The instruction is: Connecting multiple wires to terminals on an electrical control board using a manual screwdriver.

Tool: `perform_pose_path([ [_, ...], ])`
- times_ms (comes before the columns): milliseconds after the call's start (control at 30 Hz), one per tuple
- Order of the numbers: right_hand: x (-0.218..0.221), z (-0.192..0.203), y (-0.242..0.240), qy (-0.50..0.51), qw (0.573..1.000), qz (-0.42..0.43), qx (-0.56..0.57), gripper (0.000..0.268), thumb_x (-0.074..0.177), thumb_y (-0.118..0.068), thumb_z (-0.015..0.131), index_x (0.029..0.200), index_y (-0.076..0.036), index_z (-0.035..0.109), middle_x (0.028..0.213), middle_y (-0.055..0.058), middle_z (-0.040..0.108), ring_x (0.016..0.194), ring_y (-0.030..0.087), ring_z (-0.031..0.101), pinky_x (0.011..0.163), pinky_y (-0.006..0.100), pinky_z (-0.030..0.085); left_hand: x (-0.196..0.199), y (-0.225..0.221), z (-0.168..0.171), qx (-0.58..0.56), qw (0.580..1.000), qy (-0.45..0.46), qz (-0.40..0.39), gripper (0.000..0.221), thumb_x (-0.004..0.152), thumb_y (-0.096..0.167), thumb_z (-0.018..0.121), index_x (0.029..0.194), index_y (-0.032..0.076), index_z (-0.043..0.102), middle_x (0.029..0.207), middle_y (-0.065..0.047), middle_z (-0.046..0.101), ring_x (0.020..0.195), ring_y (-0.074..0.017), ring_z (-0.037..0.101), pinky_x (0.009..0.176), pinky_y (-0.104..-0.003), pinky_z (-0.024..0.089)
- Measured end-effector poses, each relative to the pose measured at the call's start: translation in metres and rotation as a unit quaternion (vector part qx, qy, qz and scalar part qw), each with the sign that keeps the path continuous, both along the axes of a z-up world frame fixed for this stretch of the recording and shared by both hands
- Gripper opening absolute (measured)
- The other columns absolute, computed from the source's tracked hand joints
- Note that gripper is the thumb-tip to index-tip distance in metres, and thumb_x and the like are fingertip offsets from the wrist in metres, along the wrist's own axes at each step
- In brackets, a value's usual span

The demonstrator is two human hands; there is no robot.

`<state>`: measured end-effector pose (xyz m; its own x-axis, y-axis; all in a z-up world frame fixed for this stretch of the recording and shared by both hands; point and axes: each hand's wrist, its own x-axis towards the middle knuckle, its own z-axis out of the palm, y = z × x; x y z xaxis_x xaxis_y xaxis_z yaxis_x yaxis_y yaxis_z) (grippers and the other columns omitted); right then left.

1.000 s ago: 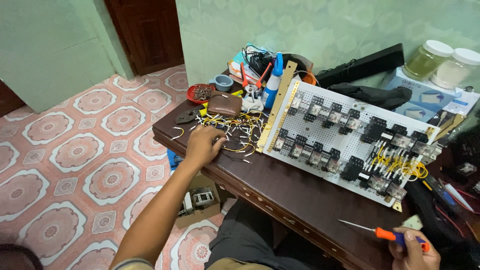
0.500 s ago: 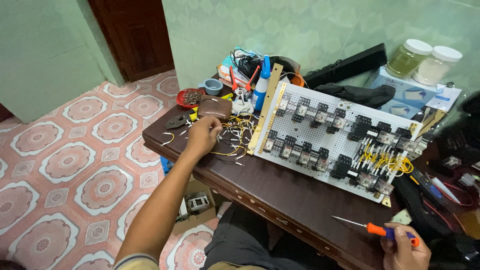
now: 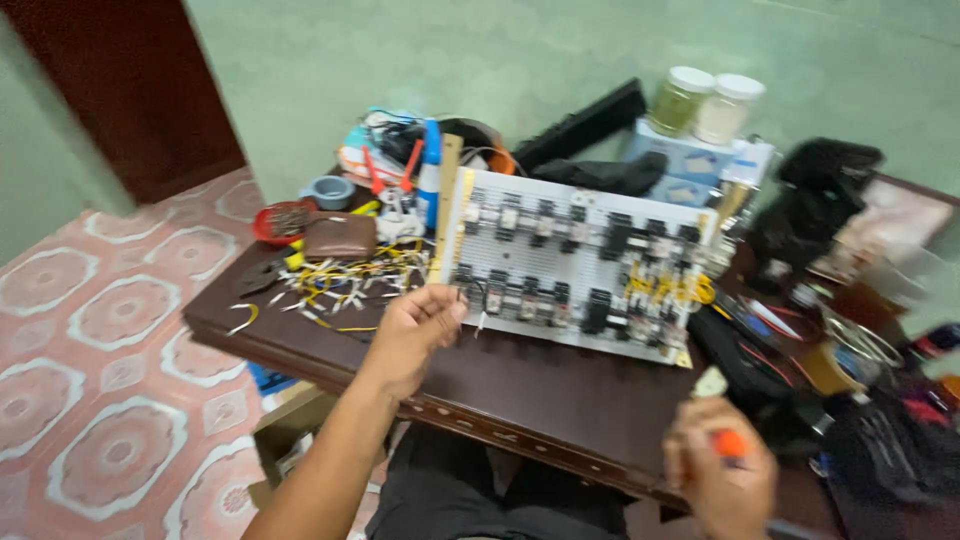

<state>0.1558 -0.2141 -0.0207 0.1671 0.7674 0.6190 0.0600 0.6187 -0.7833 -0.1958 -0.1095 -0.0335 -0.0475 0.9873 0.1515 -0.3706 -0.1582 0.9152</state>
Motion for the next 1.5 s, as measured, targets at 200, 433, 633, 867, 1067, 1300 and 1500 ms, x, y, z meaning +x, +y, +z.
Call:
perform_pose_path([
  [200,-0.038,0.024,0.002,-0.344,0.937,-0.037,0.050,0.017,0.090,-0.023,0.073,0.104,-0.014,0.073,0.098,0.008,0.068,0.085,0.021,0.068,0.077,0.032,0.054,0.066,-0.018,0.002,-0.006,0.994,0.007,-0.109,0.013,0.086,0.011,0.082,0.096,0.008,0.074,0.092,-0.003,0.076,0.078,-0.0097,0.063,0.069,-0.025,0.050],
  [433,-0.046,0.010,0.029,-0.423,0.892,-0.003,0.159,0.029,0.096,-0.006,0.069,0.123,-0.015,0.066,0.105,0.008,0.065,0.082,0.024,0.065,0.064,0.034,0.051,0.094,-0.029,0.007,-0.017,0.984,0.043,-0.175,0.012,0.086,0.011,0.082,0.095,0.006,0.076,0.092,-0.005,0.077,0.082,-0.0119,0.066,0.078,-0.028,0.055],
  [633,-0.047,0.009,0.038,-0.461,0.865,-0.013,0.198,0.019,0.091,0.004,0.067,0.107,-0.005,0.068,0.097,0.013,0.062,0.069,0.025,0.059,0.056,0.033,0.050,0.098,-0.021,-0.007,-0.061,0.975,0.051,-0.206,0.013,0.086,0.013,0.083,0.096,0.006,0.077,0.084,-0.003,0.074,0.070,-0.0097,0.058,0.062,-0.025,0.045],
  [867,-0.042,0.000,0.044,-0.485,0.853,-0.011,0.193,0.039,0.085,0.006,0.066,0.121,-0.010,0.066,0.104,0.011,0.064,0.081,0.026,0.066,0.061,0.034,0.053,0.101,-0.015,-0.012,-0.065,0.969,0.065,-0.229,0.014,0.088,0.015,0.081,0.099,0.007,0.079,0.083,-0.001,0.072,0.067,-0.0098,0.050,0.057,-0.026,0.039],
  [1067,-0.047,0.016,0.041,-0.453,0.872,0.015,0.185,0.012,0.096,-0.008,0.069,0.108,-0.007,0.066,0.104,0.012,0.065,0.085,0.028,0.068,0.064,0.034,0.056,0.104,-0.013,-0.010,-0.077,0.968,0.064,-0.232,0.013,0.088,0.007,0.080,0.101,0.004,0.078,0.090,-0.004,0.077,0.072,-0.0093,0.058,0.063,-0.025,0.044],
  [1300,-0.048,0.013,0.039,-0.189,0.980,0.002,-0.069,0.006,0.091,-0.016,0.069,0.087,-0.011,0.068,0.085,0.000,0.070,0.075,0.014,0.064,0.071,0.030,0.052,0.108,-0.014,-0.011,0.052,0.962,0.125,-0.238,0.013,0.088,0.012,0.080,0.100,0.007,0.078,0.093,-0.003,0.073,0.076,-0.0094,0.058,0.070,-0.026,0.048],
  [1500,-0.051,0.006,0.045,-0.051,0.988,-0.002,-0.145,0.008,0.089,-0.012,0.073,0.084,-0.005,0.073,0.063,0.007,0.068,0.048,0.013,0.059,0.048,0.028,0.051,0.119,-0.021,-0.001,0.124,0.958,0.207,-0.157,0.012,0.082,0.010,0.087,0.092,0.005,0.082,0.075,-0.007,0.072,0.059,-0.0107,0.058,0.055,-0.025,0.047],
])
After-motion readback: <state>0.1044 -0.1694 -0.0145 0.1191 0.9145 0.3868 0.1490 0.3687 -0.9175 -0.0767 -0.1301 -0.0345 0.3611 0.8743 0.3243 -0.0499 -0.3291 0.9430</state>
